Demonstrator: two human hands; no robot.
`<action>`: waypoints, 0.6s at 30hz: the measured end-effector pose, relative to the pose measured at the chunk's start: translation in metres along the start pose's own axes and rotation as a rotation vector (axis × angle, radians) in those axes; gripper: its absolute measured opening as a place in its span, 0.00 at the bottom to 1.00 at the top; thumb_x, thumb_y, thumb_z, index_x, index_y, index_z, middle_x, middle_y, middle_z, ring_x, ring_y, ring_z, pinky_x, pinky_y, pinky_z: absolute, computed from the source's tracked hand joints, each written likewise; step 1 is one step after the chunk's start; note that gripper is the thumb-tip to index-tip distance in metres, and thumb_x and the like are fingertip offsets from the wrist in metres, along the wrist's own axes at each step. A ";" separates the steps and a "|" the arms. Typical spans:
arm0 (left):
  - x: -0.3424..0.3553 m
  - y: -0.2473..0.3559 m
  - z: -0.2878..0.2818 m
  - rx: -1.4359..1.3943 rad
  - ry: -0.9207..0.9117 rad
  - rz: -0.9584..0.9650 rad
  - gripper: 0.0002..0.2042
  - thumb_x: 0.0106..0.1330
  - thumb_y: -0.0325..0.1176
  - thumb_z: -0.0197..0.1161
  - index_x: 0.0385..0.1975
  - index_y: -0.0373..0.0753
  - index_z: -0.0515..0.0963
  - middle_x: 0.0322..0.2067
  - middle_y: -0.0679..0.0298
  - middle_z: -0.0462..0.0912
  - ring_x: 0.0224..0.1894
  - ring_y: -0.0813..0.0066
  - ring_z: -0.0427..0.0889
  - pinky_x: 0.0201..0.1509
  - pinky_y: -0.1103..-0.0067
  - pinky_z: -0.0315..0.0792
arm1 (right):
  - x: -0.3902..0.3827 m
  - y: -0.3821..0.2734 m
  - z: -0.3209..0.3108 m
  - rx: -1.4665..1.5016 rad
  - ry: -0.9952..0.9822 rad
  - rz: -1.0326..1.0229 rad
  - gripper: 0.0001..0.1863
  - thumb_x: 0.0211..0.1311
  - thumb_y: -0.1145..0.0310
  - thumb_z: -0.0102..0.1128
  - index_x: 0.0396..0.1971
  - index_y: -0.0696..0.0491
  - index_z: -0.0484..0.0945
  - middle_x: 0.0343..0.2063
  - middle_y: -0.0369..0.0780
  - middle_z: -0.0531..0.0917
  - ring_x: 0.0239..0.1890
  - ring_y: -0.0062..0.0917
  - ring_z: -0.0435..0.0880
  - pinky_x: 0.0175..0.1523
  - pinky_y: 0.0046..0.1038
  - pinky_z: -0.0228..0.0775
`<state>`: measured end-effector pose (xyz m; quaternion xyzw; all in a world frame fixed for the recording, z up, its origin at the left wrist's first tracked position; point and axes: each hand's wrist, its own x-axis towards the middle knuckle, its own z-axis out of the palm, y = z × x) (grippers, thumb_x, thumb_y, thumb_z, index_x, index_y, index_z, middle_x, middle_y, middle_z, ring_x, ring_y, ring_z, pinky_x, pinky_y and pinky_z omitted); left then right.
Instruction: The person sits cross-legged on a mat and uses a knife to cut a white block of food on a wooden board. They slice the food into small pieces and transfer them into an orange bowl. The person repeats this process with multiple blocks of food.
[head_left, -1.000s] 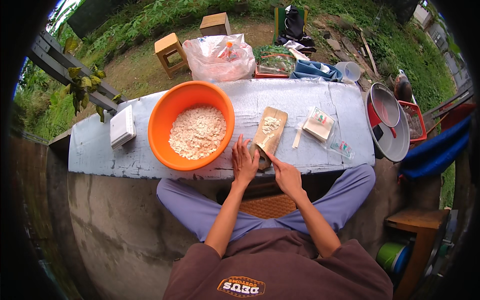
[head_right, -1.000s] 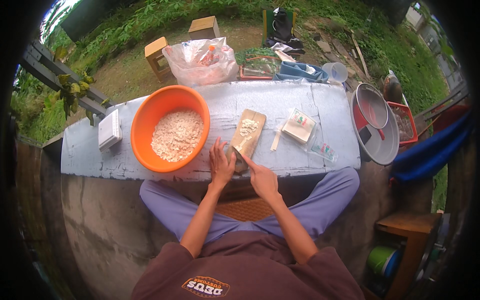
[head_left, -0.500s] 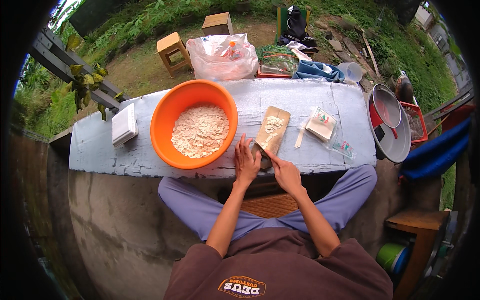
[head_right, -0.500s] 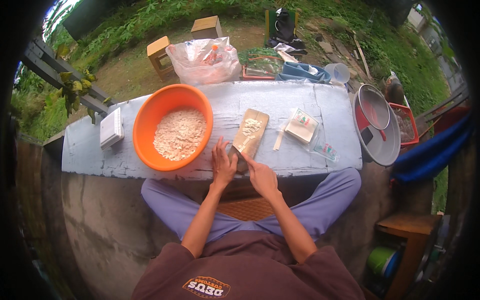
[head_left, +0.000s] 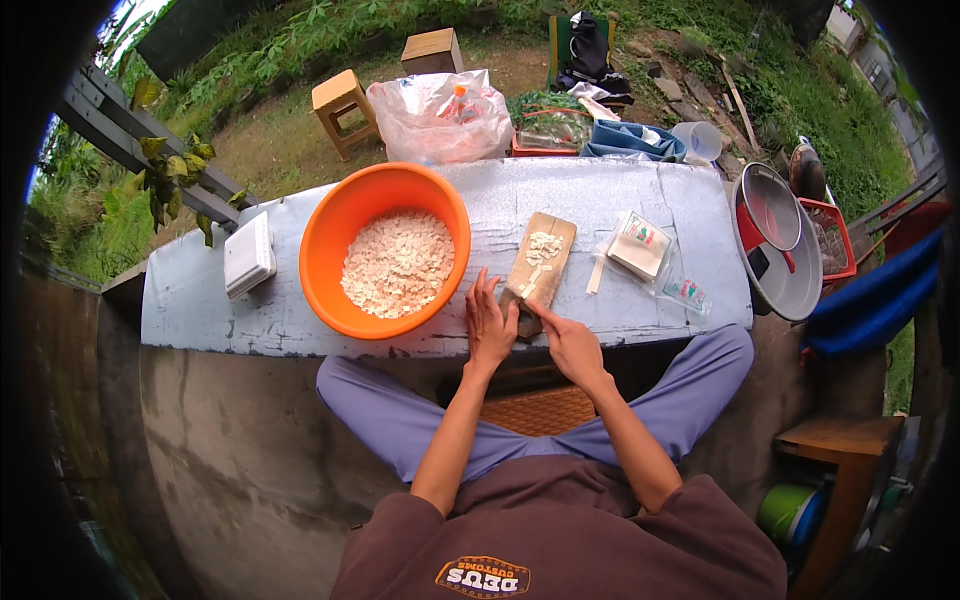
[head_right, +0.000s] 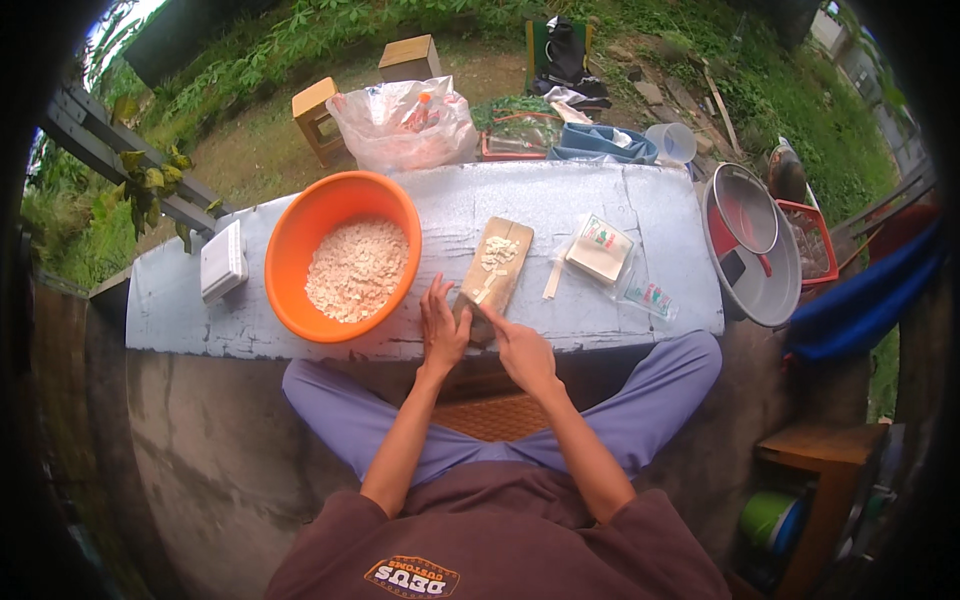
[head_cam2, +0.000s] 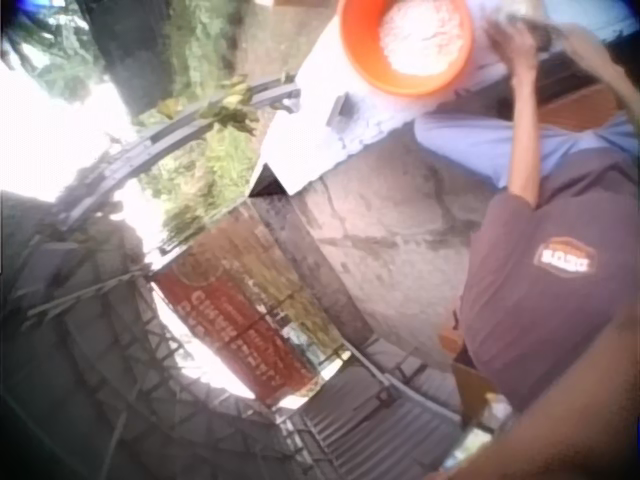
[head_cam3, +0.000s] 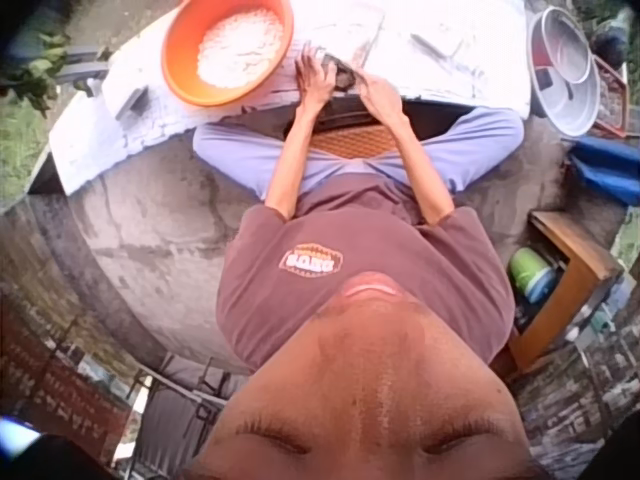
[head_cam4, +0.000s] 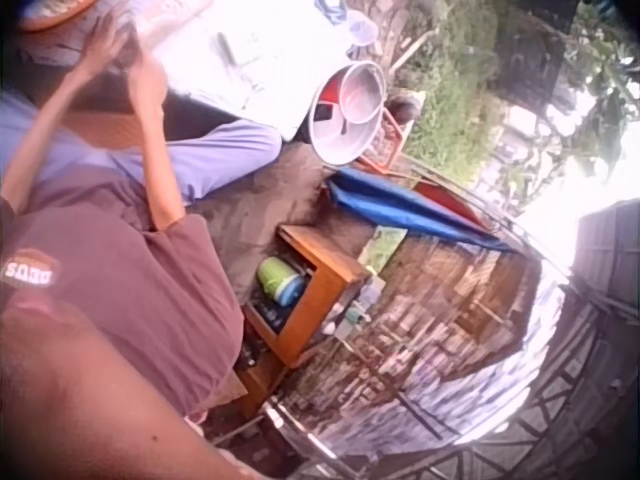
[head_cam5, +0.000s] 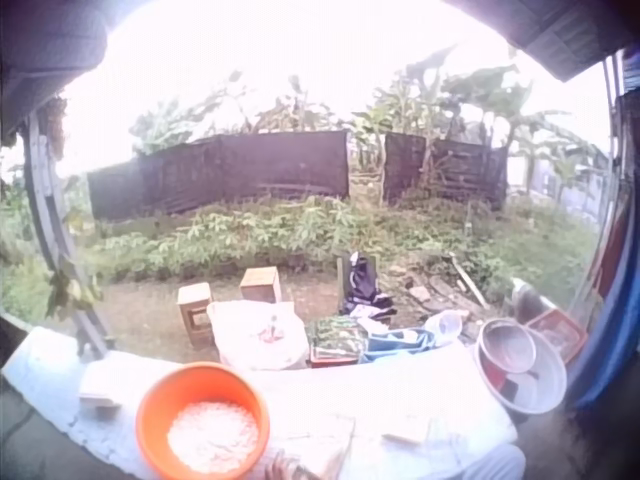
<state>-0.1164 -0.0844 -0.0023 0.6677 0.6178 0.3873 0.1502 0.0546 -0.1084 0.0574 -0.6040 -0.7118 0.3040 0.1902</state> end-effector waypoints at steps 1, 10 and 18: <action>0.000 0.000 0.001 0.016 -0.001 -0.015 0.25 0.68 0.34 0.60 0.63 0.36 0.63 0.71 0.49 0.57 0.70 0.47 0.58 0.73 0.57 0.55 | -0.001 0.005 -0.002 -0.025 0.057 -0.001 0.23 0.74 0.64 0.49 0.66 0.28 0.72 0.31 0.47 0.84 0.35 0.46 0.84 0.38 0.45 0.75; 0.037 0.006 0.009 0.088 -0.144 0.234 0.26 0.71 0.41 0.59 0.65 0.39 0.66 0.72 0.48 0.56 0.75 0.50 0.53 0.76 0.60 0.52 | 0.011 0.073 -0.022 -0.351 0.447 0.012 0.30 0.66 0.71 0.59 0.65 0.28 0.74 0.23 0.39 0.74 0.23 0.36 0.79 0.30 0.39 0.72; 0.087 0.019 0.028 0.189 -0.269 0.494 0.31 0.69 0.48 0.63 0.67 0.39 0.65 0.70 0.50 0.60 0.74 0.53 0.57 0.75 0.61 0.54 | 0.016 0.079 -0.002 -0.481 0.703 0.027 0.32 0.61 0.73 0.61 0.64 0.28 0.75 0.24 0.36 0.71 0.24 0.31 0.77 0.28 0.34 0.73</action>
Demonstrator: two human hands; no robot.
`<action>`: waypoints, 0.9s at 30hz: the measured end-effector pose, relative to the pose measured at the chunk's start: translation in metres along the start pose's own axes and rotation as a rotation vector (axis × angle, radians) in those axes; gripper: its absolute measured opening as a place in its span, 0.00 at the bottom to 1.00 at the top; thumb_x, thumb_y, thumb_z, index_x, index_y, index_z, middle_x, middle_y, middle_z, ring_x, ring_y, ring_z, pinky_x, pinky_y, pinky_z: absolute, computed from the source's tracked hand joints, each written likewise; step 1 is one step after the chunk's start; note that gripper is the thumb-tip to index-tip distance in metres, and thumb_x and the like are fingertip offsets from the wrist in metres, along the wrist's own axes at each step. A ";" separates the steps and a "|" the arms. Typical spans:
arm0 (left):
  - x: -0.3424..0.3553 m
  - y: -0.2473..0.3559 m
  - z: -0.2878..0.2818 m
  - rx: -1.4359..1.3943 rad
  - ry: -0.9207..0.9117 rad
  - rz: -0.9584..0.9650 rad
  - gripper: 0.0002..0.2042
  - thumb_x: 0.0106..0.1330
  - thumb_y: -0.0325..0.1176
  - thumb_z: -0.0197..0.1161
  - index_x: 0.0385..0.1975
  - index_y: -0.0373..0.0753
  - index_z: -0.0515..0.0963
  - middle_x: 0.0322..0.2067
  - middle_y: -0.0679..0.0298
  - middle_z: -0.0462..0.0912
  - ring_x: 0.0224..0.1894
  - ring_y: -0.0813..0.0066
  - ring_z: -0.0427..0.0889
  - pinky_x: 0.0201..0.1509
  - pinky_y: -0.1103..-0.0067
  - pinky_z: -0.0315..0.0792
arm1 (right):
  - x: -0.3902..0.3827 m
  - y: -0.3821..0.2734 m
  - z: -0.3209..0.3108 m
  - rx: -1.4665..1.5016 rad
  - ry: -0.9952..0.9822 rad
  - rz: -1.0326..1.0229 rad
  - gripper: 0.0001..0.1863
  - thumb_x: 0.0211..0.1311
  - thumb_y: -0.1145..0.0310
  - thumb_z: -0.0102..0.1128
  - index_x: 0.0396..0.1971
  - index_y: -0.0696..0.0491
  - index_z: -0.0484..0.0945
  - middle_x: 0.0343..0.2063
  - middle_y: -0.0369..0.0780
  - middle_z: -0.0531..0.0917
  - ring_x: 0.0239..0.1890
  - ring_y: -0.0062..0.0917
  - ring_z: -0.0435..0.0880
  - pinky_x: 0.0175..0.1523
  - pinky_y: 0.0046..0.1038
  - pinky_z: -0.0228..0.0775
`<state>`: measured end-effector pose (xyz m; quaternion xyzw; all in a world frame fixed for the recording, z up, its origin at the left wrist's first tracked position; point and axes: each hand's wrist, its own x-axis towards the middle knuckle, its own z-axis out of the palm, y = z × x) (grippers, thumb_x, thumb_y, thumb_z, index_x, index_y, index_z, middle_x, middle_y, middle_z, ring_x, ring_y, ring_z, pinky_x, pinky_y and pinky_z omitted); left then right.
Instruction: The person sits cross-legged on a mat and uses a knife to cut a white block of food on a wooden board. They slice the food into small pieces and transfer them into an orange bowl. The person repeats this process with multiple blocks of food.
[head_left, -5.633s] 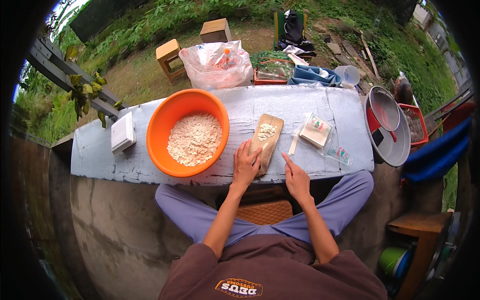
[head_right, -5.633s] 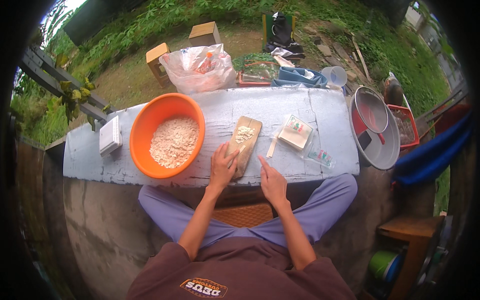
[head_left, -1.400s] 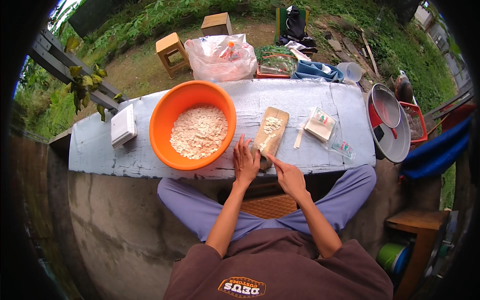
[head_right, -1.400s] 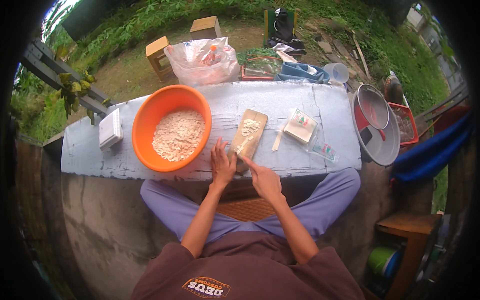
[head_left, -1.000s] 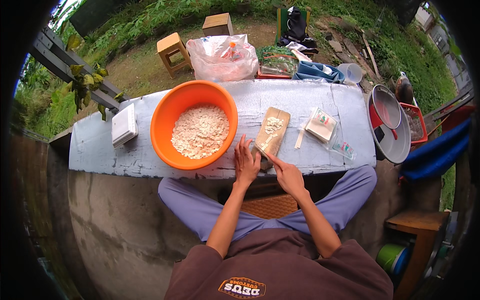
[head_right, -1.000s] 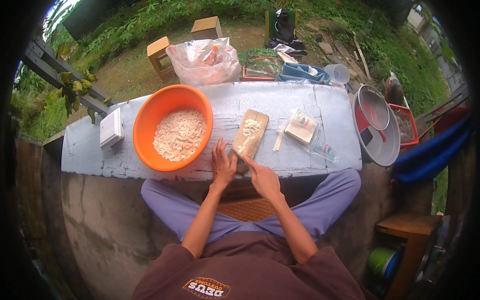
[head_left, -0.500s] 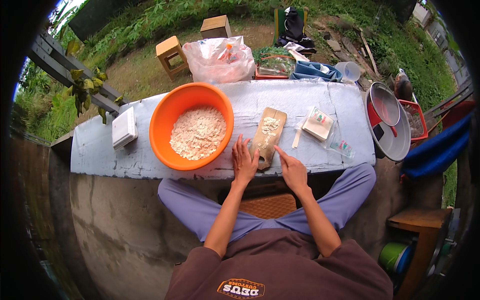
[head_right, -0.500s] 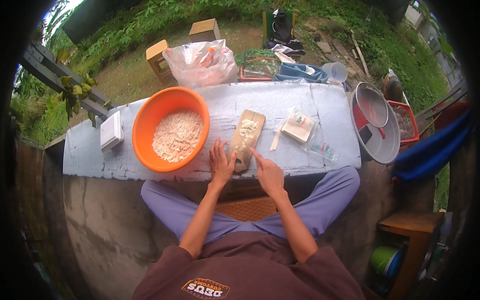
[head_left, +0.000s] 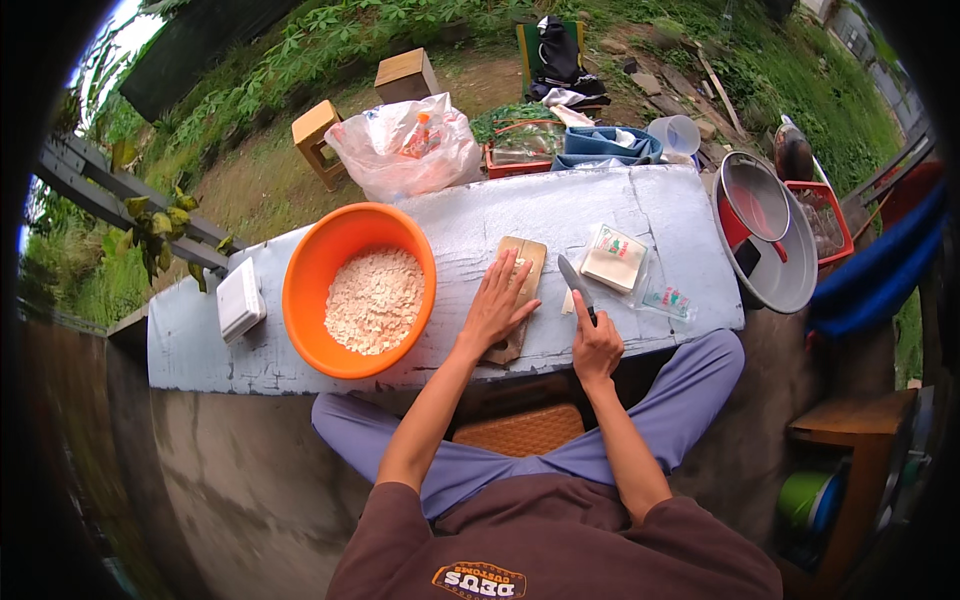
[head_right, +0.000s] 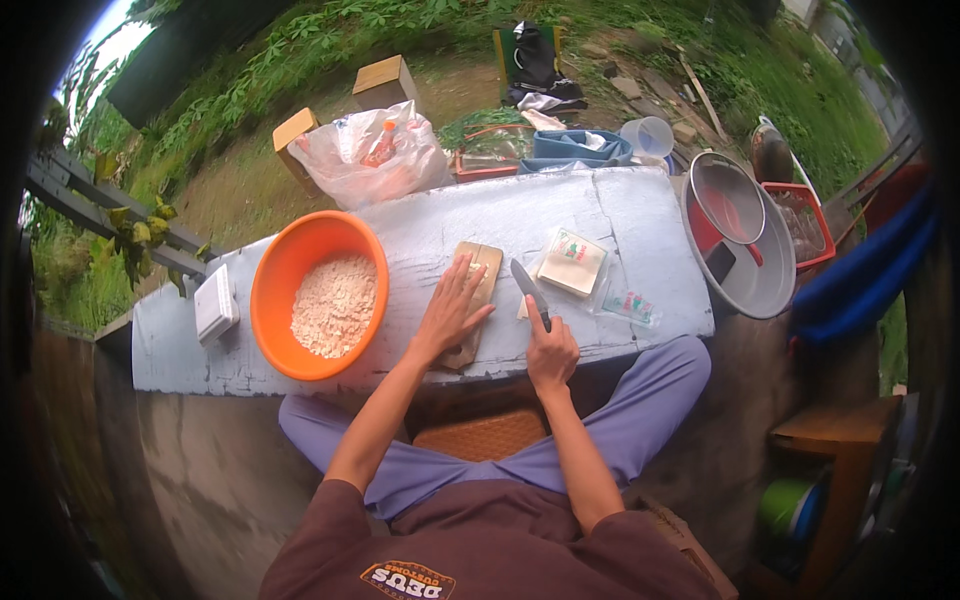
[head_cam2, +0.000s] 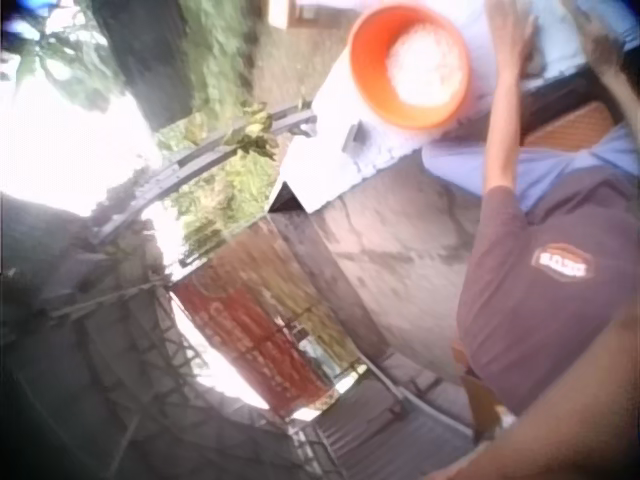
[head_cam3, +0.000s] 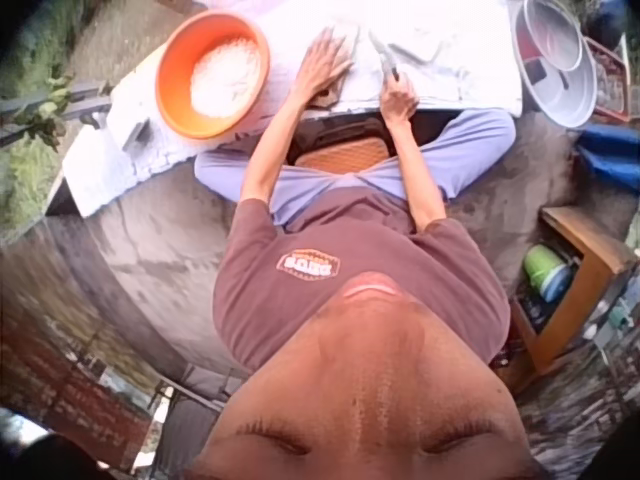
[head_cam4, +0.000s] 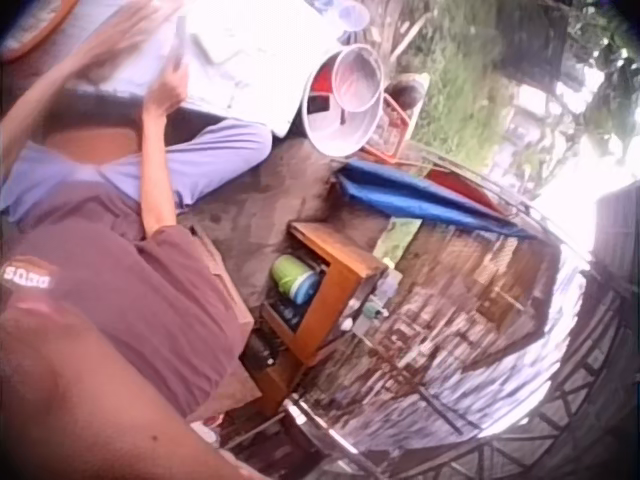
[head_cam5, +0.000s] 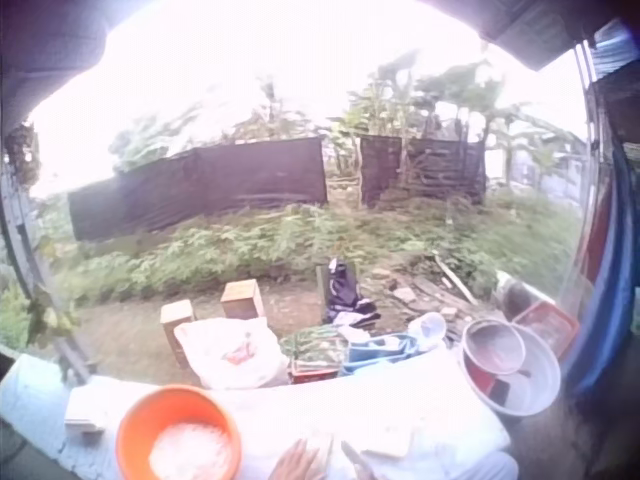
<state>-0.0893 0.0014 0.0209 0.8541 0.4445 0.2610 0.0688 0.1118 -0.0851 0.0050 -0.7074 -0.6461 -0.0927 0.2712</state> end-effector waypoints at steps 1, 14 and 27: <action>0.006 -0.006 0.006 0.023 -0.003 0.010 0.30 0.68 0.48 0.63 0.65 0.39 0.67 0.68 0.51 0.62 0.72 0.54 0.59 0.75 0.62 0.55 | 0.001 -0.001 0.001 0.021 0.005 0.005 0.32 0.60 0.73 0.62 0.64 0.28 0.76 0.25 0.36 0.71 0.24 0.31 0.77 0.28 0.34 0.73; 0.051 0.001 0.018 0.000 0.181 0.019 0.07 0.66 0.32 0.62 0.40 0.40 0.77 0.44 0.59 0.77 0.51 0.62 0.74 0.57 0.67 0.64 | 0.012 0.016 0.000 -0.087 -0.013 0.119 0.33 0.58 0.71 0.65 0.64 0.27 0.76 0.27 0.34 0.72 0.28 0.29 0.77 0.32 0.32 0.70; 0.024 0.095 0.047 0.036 0.088 -0.276 0.08 0.59 0.35 0.68 0.35 0.41 0.82 0.35 0.61 0.80 0.43 0.62 0.75 0.49 0.66 0.62 | 0.009 0.016 0.002 -0.088 0.018 0.087 0.33 0.58 0.67 0.64 0.64 0.27 0.75 0.26 0.34 0.72 0.28 0.27 0.75 0.32 0.32 0.67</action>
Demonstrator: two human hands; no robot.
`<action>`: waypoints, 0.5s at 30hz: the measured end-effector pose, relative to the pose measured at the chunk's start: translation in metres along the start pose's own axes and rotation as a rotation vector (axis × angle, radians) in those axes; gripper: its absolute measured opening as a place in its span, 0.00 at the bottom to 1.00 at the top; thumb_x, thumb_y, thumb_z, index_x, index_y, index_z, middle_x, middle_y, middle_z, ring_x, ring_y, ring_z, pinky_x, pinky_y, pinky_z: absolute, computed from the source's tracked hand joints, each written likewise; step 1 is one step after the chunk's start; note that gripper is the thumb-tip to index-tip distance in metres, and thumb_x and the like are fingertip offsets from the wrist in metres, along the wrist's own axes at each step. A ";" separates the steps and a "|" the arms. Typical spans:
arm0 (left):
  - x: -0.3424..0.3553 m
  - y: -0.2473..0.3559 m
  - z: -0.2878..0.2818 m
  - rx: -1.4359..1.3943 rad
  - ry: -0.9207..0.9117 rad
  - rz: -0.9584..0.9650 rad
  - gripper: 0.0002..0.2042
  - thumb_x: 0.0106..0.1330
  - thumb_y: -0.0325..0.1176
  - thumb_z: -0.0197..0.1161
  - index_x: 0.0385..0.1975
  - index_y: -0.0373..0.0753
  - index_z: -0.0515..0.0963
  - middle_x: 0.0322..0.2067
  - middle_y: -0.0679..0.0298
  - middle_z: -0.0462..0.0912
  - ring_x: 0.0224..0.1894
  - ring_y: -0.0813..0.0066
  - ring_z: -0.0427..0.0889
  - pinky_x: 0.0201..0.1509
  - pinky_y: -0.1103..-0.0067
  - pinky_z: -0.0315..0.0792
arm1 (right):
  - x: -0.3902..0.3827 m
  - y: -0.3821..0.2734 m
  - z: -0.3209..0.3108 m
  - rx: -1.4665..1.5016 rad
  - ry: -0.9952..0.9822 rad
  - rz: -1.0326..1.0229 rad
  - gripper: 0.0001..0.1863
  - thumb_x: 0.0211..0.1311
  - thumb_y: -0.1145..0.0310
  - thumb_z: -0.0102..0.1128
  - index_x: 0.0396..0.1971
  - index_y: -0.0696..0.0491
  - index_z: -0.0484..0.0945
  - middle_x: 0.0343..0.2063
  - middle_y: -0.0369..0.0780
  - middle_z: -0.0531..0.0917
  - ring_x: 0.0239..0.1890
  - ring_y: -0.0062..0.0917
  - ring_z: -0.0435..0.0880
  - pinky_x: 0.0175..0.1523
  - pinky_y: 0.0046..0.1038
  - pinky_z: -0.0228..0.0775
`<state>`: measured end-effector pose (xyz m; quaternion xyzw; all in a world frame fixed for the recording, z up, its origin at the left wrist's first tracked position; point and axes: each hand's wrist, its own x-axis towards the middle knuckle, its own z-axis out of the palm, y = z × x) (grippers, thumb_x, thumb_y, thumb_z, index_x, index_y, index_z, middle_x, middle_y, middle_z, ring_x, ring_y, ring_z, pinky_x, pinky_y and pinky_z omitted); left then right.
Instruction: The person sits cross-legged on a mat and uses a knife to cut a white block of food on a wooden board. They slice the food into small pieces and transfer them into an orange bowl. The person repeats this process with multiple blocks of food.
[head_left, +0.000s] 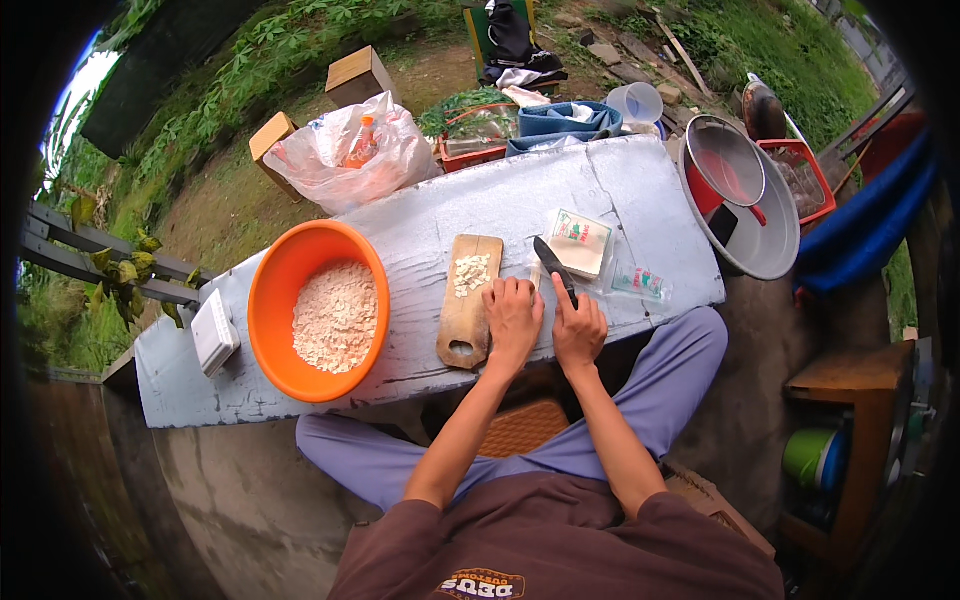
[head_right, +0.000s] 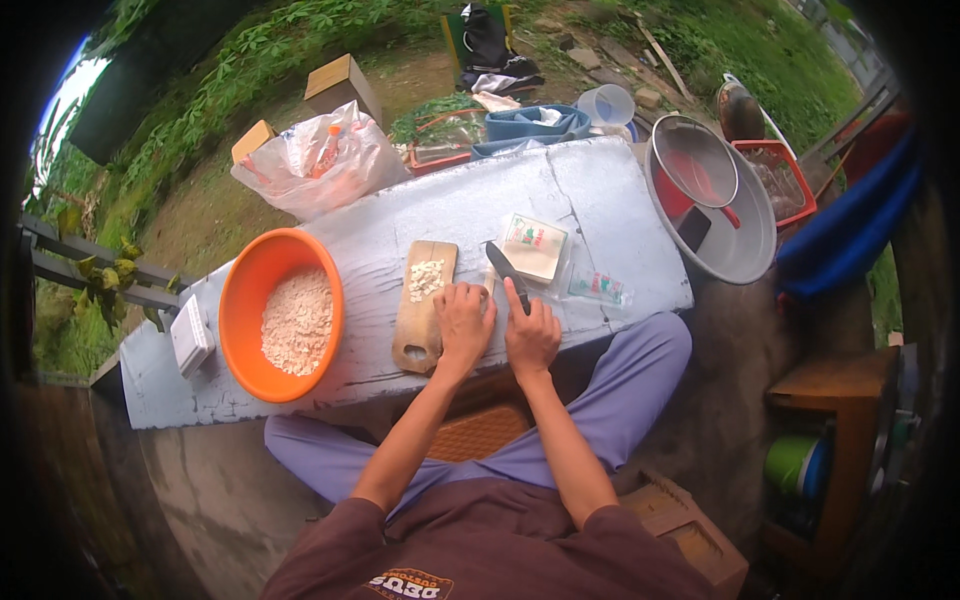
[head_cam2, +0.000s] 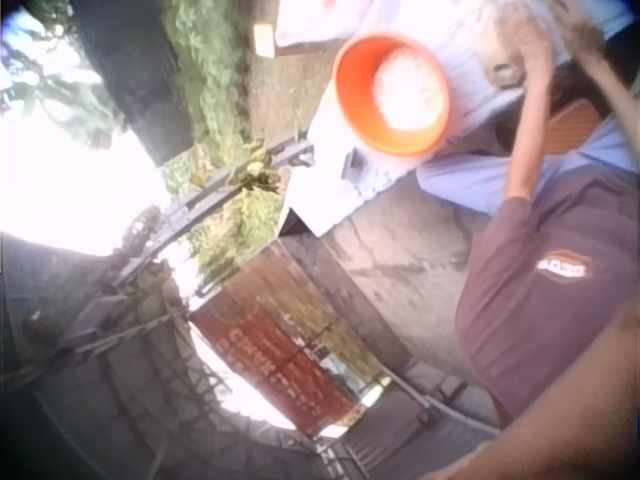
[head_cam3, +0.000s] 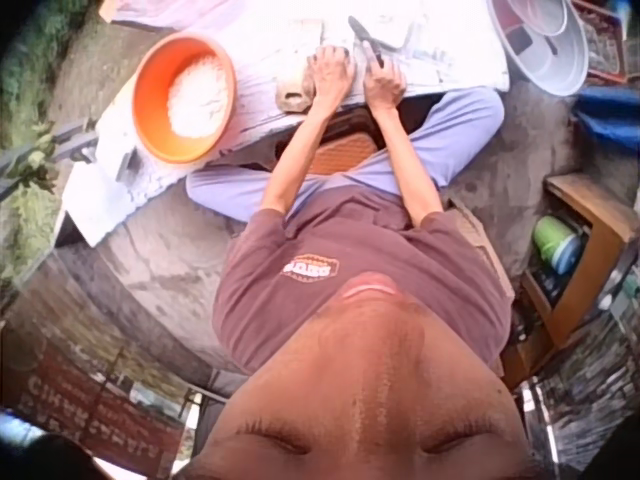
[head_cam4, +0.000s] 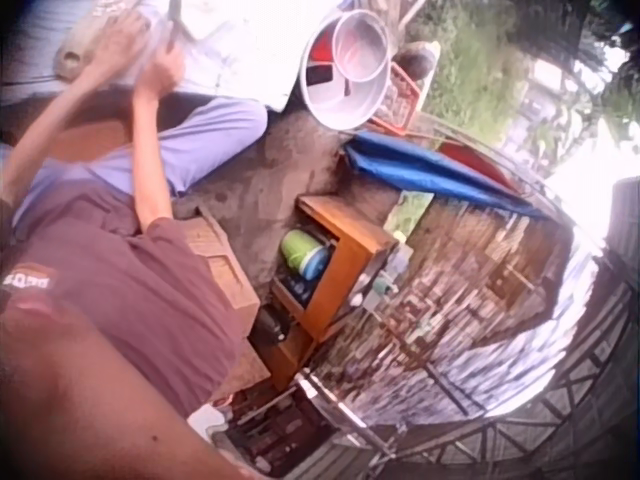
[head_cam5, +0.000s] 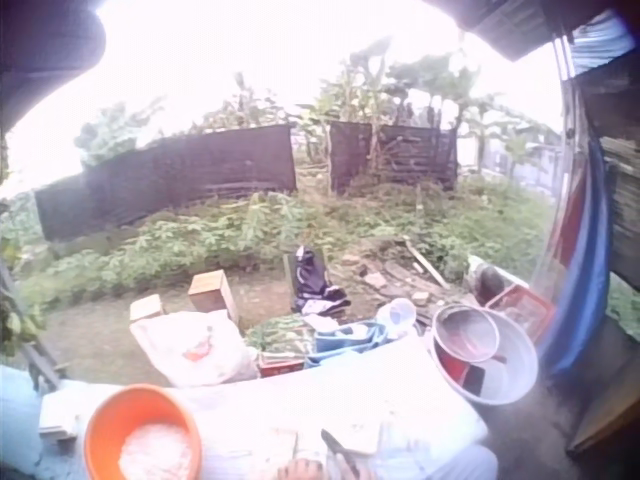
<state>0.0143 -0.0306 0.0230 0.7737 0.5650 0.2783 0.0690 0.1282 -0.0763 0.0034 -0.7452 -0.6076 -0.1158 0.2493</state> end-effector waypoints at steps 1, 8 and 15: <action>0.000 0.000 0.001 -0.005 0.005 -0.015 0.07 0.59 0.34 0.67 0.35 0.41 0.82 0.35 0.61 0.80 0.43 0.61 0.75 0.49 0.66 0.62 | 0.000 0.000 0.000 0.003 -0.007 0.005 0.33 0.58 0.67 0.64 0.64 0.27 0.75 0.26 0.34 0.72 0.28 0.27 0.75 0.32 0.32 0.67; 0.000 0.003 0.001 -0.066 0.021 -0.075 0.05 0.57 0.32 0.66 0.32 0.41 0.82 0.33 0.61 0.80 0.43 0.61 0.74 0.49 0.66 0.62 | 0.003 0.000 -0.007 0.065 -0.041 0.008 0.31 0.60 0.67 0.64 0.64 0.30 0.76 0.26 0.35 0.73 0.29 0.30 0.77 0.33 0.34 0.69; 0.000 0.002 0.005 -0.098 0.031 -0.065 0.05 0.55 0.30 0.65 0.31 0.41 0.81 0.34 0.61 0.82 0.44 0.62 0.75 0.51 0.66 0.63 | 0.007 0.011 -0.036 0.562 -0.257 0.174 0.27 0.68 0.68 0.59 0.67 0.43 0.72 0.36 0.47 0.81 0.41 0.44 0.82 0.48 0.42 0.74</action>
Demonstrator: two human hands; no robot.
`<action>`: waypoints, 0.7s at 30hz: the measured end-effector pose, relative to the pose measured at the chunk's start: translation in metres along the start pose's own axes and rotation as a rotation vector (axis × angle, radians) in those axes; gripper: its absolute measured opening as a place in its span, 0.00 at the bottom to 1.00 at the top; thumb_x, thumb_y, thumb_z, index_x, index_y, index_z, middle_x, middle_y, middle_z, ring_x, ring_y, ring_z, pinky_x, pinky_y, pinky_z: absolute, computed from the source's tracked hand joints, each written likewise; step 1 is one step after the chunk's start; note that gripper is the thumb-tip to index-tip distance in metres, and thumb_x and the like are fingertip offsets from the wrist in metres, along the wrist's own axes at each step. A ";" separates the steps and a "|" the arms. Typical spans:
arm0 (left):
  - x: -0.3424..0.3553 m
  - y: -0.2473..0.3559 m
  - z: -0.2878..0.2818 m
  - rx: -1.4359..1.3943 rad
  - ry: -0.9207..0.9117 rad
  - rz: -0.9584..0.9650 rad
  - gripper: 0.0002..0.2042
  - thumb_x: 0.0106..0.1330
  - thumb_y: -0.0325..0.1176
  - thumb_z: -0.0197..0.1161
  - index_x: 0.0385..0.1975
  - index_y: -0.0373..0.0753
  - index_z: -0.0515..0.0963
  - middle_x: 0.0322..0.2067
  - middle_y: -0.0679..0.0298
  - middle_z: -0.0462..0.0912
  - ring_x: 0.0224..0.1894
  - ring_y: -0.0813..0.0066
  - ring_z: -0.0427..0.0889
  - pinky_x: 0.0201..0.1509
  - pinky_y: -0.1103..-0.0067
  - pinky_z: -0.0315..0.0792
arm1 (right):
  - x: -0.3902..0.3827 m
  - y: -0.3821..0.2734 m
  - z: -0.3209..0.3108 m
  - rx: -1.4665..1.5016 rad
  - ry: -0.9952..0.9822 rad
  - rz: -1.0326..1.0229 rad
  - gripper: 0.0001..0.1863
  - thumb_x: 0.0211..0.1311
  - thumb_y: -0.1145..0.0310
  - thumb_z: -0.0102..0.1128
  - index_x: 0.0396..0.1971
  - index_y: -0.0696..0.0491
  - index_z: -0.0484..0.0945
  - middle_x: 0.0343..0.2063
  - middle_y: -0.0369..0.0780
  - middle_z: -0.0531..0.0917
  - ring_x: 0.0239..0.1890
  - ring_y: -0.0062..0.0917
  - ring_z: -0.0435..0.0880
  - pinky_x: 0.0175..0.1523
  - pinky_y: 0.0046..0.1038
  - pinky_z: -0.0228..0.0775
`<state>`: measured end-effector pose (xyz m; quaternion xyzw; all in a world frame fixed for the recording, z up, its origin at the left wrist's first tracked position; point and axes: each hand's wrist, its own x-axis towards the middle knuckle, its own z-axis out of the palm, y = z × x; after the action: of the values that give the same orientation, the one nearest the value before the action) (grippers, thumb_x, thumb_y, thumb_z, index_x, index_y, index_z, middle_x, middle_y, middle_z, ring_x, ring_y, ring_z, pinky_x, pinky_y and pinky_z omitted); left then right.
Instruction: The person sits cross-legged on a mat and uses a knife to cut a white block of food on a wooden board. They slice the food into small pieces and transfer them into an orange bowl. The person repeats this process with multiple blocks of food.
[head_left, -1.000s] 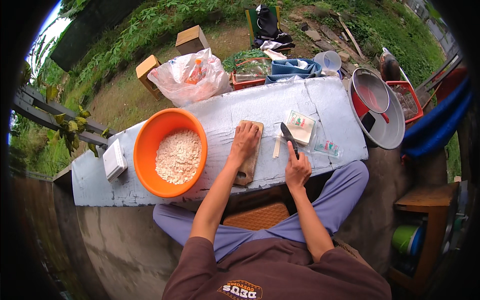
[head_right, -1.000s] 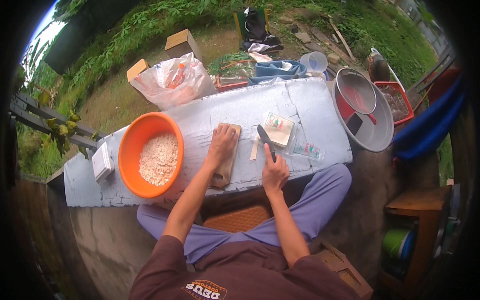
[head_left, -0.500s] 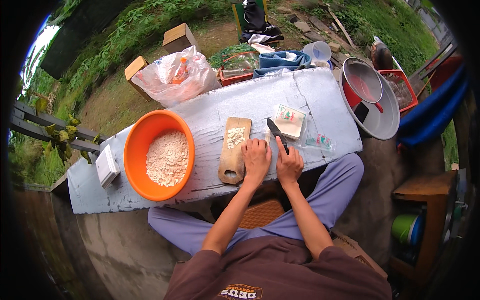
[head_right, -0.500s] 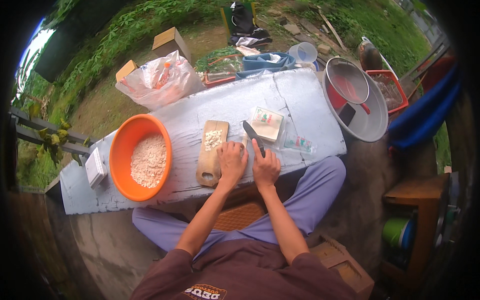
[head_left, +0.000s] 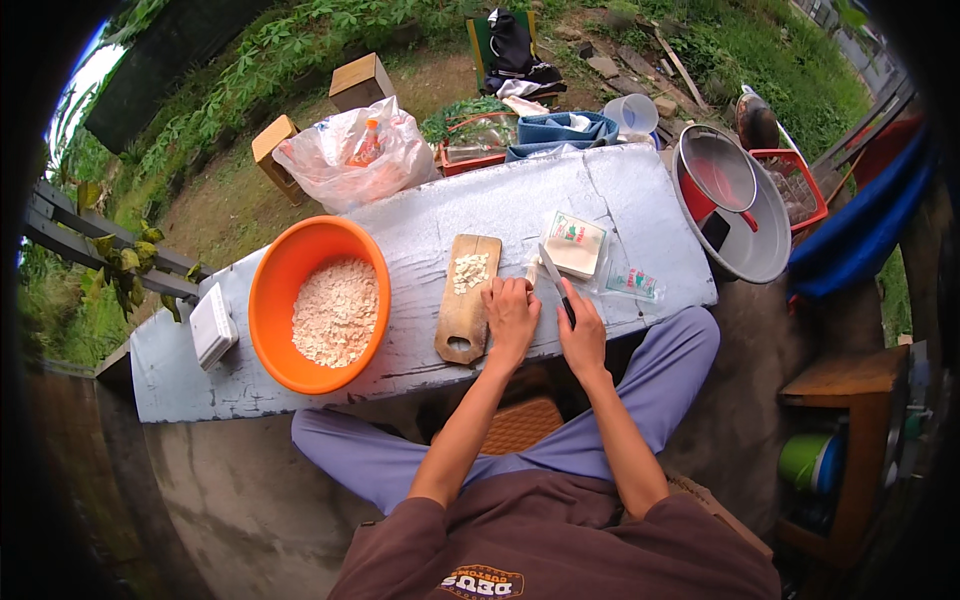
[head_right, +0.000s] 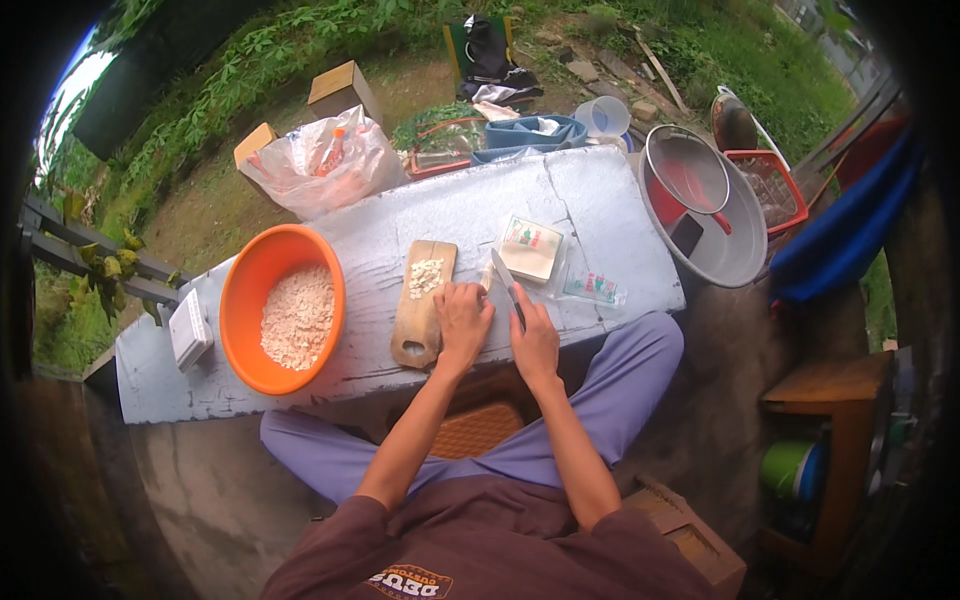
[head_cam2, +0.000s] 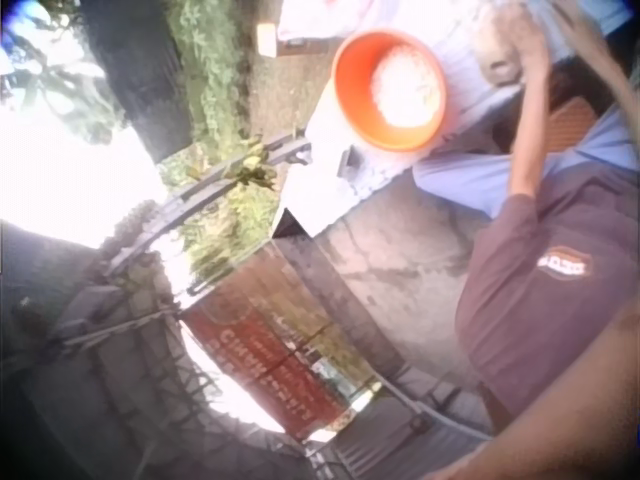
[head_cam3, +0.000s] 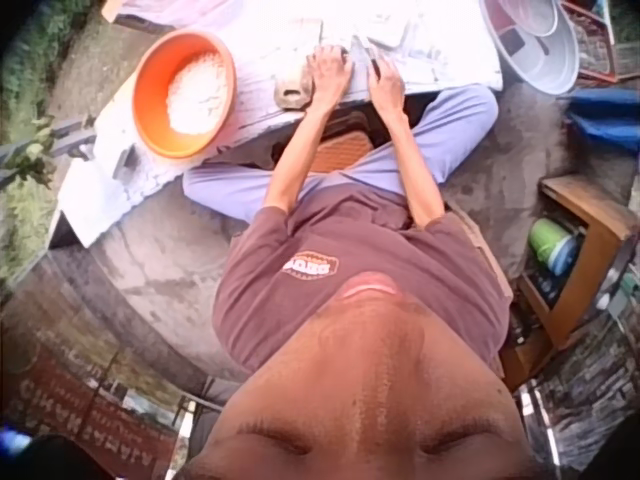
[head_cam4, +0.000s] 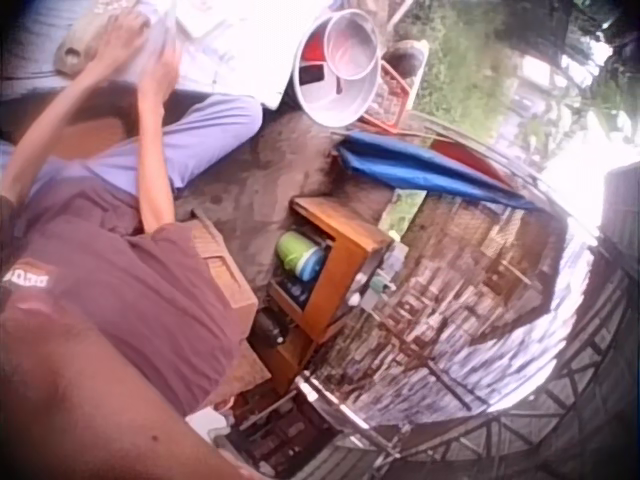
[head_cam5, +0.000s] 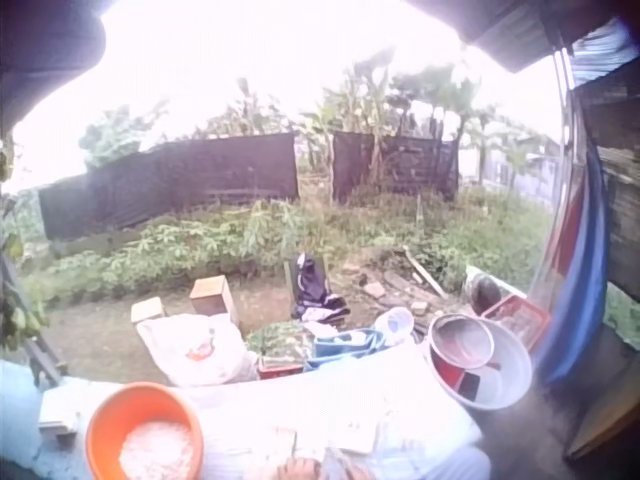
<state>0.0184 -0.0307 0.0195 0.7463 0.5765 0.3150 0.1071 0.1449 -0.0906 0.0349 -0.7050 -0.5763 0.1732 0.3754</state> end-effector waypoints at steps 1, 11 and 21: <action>0.000 0.000 0.001 -0.007 0.014 0.000 0.05 0.55 0.30 0.65 0.31 0.41 0.81 0.34 0.61 0.82 0.44 0.62 0.75 0.51 0.66 0.62 | -0.004 0.001 -0.003 0.035 0.002 -0.002 0.27 0.68 0.69 0.58 0.67 0.44 0.72 0.38 0.49 0.82 0.42 0.46 0.82 0.50 0.42 0.74; 0.003 -0.010 -0.033 -0.129 -0.132 -0.122 0.06 0.57 0.34 0.64 0.29 0.40 0.83 0.30 0.61 0.84 0.43 0.62 0.76 0.52 0.66 0.61 | -0.020 -0.018 -0.012 0.141 -0.136 -0.008 0.24 0.69 0.68 0.57 0.65 0.50 0.73 0.51 0.53 0.83 0.53 0.48 0.81 0.56 0.41 0.72; -0.048 -0.081 -0.101 0.151 -0.161 -0.188 0.07 0.61 0.35 0.64 0.37 0.42 0.81 0.41 0.62 0.76 0.51 0.63 0.70 0.59 0.60 0.56 | -0.037 -0.047 0.009 0.087 -0.304 -0.070 0.20 0.73 0.63 0.52 0.62 0.46 0.76 0.38 0.49 0.83 0.41 0.47 0.82 0.48 0.42 0.73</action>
<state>-0.1124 -0.0708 0.0390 0.7177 0.6555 0.1986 0.1254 0.0969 -0.1199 0.0567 -0.6332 -0.6425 0.2897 0.3199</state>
